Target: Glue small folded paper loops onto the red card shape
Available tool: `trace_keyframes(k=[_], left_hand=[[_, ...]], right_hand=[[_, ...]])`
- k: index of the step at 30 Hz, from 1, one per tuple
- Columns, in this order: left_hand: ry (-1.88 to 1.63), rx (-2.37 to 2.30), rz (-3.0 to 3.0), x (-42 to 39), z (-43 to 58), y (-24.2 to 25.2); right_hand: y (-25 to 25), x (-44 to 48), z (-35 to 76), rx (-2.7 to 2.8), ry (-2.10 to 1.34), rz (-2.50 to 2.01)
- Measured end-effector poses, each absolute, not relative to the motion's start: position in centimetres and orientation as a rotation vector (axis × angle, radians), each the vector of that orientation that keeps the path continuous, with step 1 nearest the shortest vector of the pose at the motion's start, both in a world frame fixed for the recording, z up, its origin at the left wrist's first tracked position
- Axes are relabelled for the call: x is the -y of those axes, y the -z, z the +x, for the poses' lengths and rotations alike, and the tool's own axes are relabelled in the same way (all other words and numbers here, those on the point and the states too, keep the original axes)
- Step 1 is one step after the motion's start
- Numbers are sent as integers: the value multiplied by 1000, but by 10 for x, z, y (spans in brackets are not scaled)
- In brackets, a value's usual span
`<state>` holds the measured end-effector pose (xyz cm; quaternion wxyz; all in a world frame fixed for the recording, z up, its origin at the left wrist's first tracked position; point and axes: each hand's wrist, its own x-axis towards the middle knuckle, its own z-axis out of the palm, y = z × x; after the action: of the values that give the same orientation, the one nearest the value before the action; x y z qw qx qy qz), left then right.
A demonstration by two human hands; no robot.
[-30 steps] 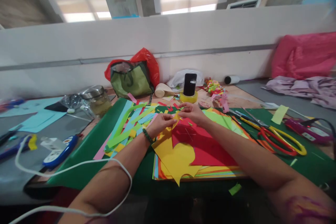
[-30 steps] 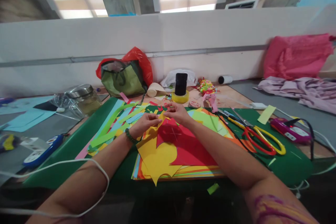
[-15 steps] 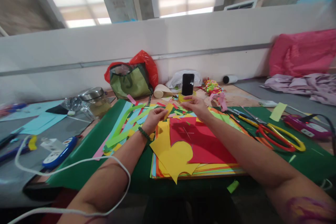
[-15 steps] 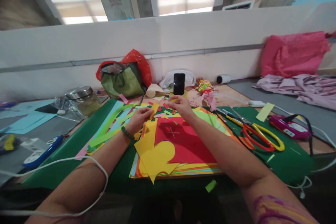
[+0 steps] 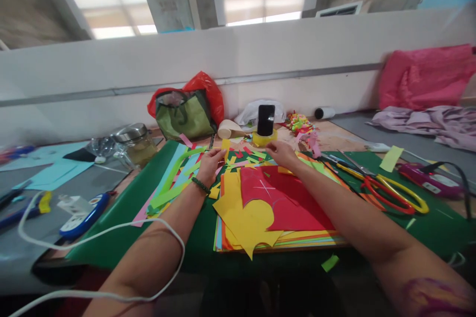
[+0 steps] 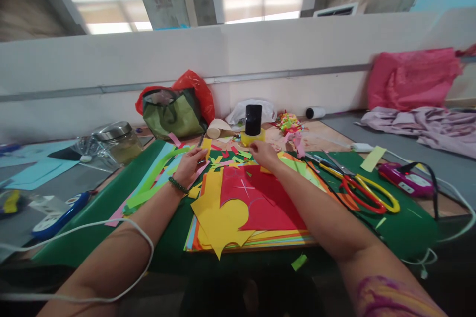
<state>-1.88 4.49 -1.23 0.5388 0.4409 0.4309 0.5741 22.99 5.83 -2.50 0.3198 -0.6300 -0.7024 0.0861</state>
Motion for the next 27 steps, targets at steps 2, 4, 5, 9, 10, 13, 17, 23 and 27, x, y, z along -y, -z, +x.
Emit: trace_keyframes(k=[2, 4, 5, 9, 10, 13, 17, 23, 27], left_hand=[[-1368, -1024, 1056, -46, -20, 13], [-1380, -1034, 1059, -49, -20, 15], [-1386, -1044, 1059, -50, -20, 17], [-1392, -1078, 1072, -54, -20, 24], [-1393, -1081, 1077, -55, -20, 25], [-1407, -1077, 1095, -55, -19, 27], [-1426, -1074, 1105, -55, -17, 28], [-1439, -1085, 1113, -56, -17, 30], [-1440, -1090, 1124, -57, -18, 30]], right_hand=[[25, -60, 230, 1882, -248, -1701], [23, -65, 228, 1924, -270, -1752], [22, -70, 227, 1945, -283, -1780], [16, -92, 218, 2003, -313, -1896], [16, -96, 215, 2004, -307, -1923], [22, -104, 211, 1998, -285, -1977], [34, -105, 215, 1972, -270, -1973], [31, -109, 237, 1902, -288, -1817], [27, -110, 243, 1879, -384, -1688]])
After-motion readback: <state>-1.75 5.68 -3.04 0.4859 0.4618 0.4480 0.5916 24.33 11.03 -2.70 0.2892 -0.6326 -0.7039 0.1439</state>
